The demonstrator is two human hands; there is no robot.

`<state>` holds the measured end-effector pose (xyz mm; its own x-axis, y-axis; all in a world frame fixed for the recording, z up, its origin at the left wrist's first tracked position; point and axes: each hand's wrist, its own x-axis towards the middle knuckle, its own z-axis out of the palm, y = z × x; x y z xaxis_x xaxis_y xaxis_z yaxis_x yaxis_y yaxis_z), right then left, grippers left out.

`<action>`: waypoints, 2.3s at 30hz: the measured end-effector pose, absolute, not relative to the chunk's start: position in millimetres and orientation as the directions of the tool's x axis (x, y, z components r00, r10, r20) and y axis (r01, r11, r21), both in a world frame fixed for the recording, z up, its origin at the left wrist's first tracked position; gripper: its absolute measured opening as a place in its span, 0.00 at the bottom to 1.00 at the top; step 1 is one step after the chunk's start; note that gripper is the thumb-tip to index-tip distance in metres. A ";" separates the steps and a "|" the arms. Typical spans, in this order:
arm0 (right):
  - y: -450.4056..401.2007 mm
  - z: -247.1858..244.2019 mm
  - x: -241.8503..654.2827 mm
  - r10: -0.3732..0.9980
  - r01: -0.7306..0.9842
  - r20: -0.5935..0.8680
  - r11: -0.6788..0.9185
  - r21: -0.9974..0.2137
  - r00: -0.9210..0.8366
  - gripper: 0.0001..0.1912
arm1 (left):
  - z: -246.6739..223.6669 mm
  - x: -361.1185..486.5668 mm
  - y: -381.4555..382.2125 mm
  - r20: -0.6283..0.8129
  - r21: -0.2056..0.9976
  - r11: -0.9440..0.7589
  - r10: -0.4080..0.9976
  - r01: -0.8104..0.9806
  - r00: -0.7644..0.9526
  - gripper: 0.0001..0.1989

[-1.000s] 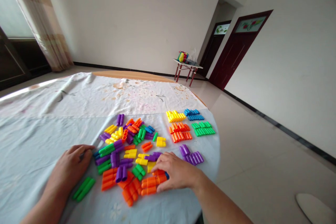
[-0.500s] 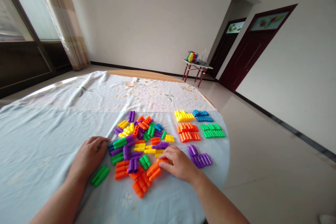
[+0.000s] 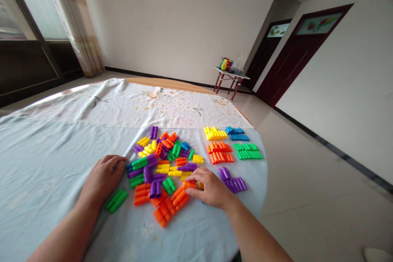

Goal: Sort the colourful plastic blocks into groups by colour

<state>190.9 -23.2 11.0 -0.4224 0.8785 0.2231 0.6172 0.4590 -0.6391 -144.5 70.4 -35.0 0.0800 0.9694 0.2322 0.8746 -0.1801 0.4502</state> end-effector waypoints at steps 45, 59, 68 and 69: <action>-20.1 -2.6 187.5 0.970 0.394 0.201 0.239 -0.888 -0.137 0.15 | -34.5 -144.9 75.0 0.190 0.450 -0.149 0.979 0.880 0.069 0.22; -20.0 -4.1 196.1 0.898 0.777 0.430 0.334 -0.534 -0.091 0.17 | -46.5 -153.4 83.0 0.223 0.438 -0.180 0.971 0.881 0.087 0.23; -17.9 -0.7 204.1 0.930 0.789 0.343 0.308 -0.531 -0.133 0.14 | -72.0 -169.7 96.5 0.264 0.363 -0.212 0.957 0.907 0.118 0.25; -18.3 -0.6 204.9 0.933 0.784 0.335 0.304 -0.541 -0.131 0.14 | -75.0 -171.4 98.1 0.275 0.342 -0.208 0.955 0.916 0.115 0.24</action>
